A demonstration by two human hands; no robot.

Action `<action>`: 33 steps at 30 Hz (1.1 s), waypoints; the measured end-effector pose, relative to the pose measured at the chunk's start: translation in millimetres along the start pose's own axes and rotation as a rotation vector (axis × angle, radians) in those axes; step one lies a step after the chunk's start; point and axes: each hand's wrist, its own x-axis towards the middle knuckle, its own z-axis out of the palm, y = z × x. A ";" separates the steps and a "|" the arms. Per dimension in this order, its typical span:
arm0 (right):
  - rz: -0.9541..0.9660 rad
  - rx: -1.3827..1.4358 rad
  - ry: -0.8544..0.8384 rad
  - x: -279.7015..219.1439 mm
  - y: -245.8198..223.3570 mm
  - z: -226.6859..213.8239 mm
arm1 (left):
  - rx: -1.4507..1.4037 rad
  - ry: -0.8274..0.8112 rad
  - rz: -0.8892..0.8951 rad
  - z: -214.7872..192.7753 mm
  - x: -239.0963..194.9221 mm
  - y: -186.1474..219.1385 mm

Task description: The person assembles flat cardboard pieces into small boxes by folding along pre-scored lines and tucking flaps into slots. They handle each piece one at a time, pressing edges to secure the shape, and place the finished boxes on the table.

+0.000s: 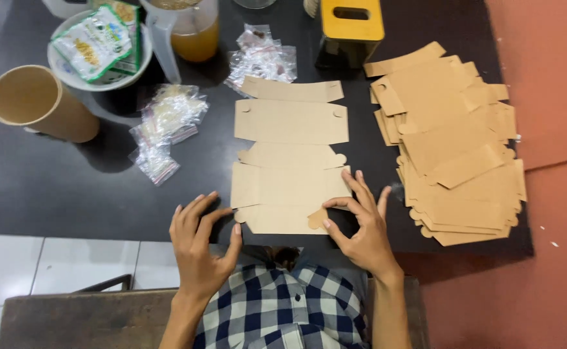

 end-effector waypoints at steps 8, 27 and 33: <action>-0.074 -0.225 -0.007 4.0 -39.7 63.3 | 0.006 -0.073 -0.012 -11.0 -12.7 -1.1; -0.059 -0.086 0.060 5.1 -57.8 79.7 | -0.279 -0.538 0.215 15.0 71.9 -37.1; -0.045 -0.122 0.068 7.2 -58.1 79.8 | -0.270 -0.618 0.250 30.3 104.7 -44.0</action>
